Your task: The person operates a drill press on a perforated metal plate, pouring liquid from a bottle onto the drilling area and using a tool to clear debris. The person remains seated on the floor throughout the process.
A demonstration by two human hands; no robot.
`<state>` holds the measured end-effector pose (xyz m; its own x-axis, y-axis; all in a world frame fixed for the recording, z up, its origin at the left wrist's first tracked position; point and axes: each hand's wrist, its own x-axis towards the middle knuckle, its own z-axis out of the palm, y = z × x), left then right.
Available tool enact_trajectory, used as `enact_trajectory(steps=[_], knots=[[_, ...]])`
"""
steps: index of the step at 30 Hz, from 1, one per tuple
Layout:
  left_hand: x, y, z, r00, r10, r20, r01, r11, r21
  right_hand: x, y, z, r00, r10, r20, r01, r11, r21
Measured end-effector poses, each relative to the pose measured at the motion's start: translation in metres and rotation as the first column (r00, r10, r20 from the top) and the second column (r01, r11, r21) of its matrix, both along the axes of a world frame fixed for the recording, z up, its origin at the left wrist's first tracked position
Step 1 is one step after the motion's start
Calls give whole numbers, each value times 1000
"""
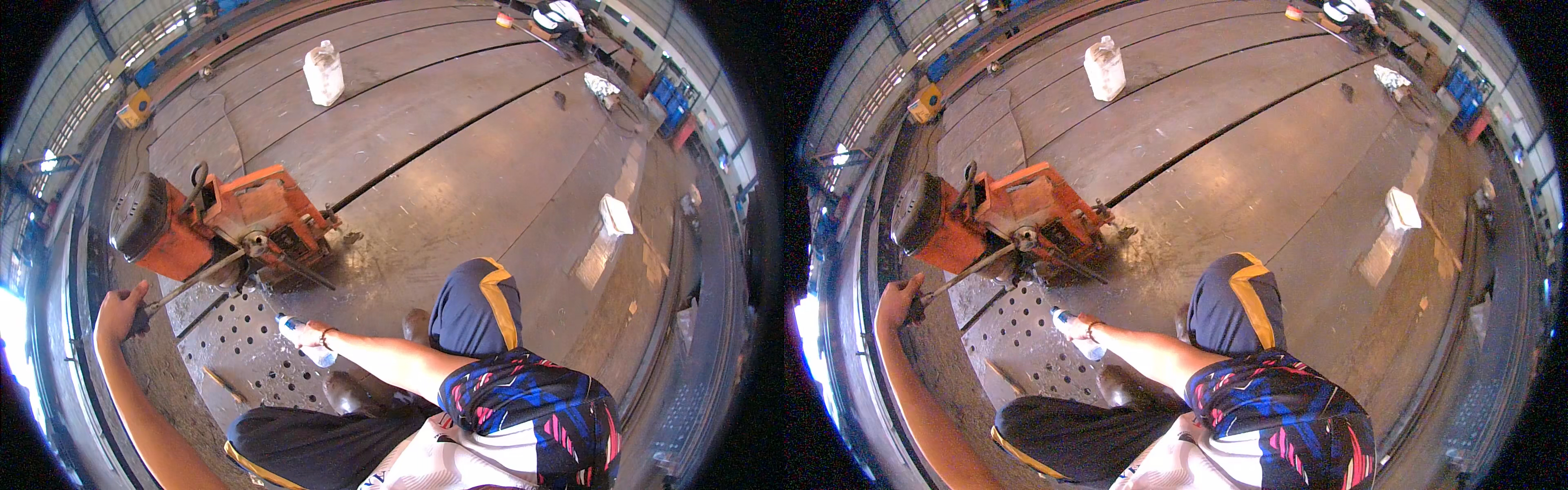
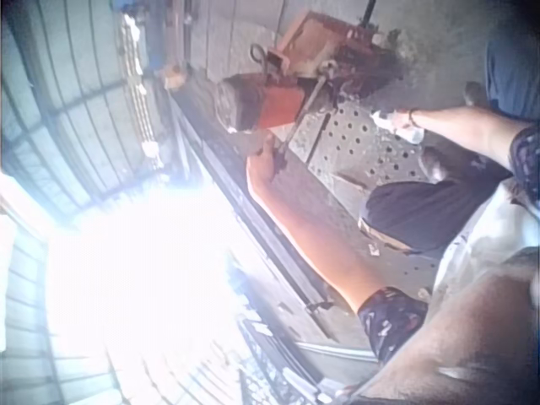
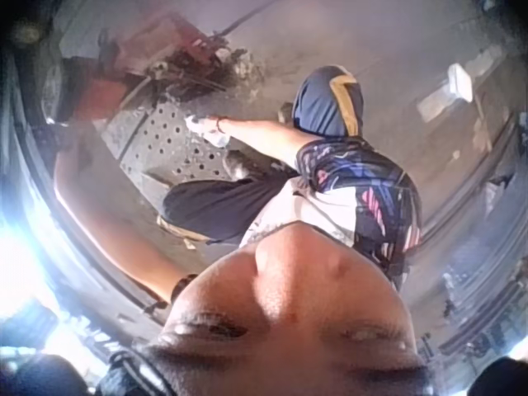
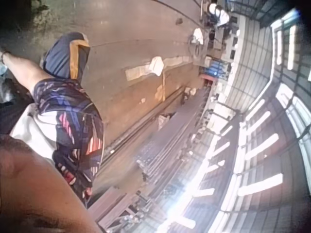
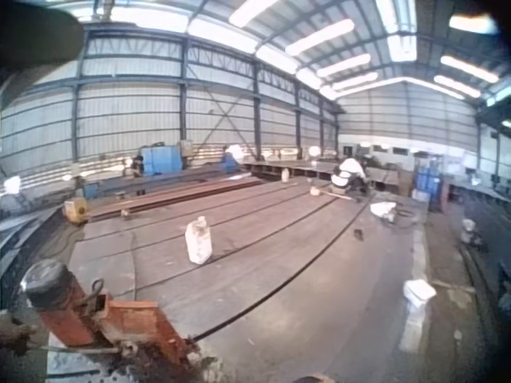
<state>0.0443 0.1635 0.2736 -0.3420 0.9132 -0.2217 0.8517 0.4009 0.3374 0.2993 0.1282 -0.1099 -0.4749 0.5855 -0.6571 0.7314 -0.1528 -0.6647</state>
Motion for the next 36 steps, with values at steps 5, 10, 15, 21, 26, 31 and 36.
enact_trajectory(steps=[5, 10, 15, 21, 26, 31, 36], knots=[[1, -4, -1, 999, 28, 17, -29, 998, 53, 1, -3, 6, 999, 33, -31, -32, 999, 23], [1, -6, -8, 951, -32, -307, 122, 952, 282, 8, -2, 19, 998, -8, -63, 10, 999, 33], [9, -7, -3, 964, 33, -262, 49, 953, 299, 5, 0, 6, 998, -49, -45, 48, 999, -26], [9, -8, -9, 938, 100, -332, 45, 915, 401, -16, -13, -16, 993, -100, -67, 103, 993, 52], [-32, -7, -30, 883, 170, -438, 56, 888, 456, -28, -16, -20, 980, -151, -133, 132, 981, -142], [-69, 11, -42, 846, 187, -499, 124, 842, 525, -41, -13, -34, 992, -87, -87, 86, 996, -13], [-38, 5, -30, 967, 189, -169, -95, 888, 449, -27, -9, -12, 1000, 21, -20, -18, 992, 127]])
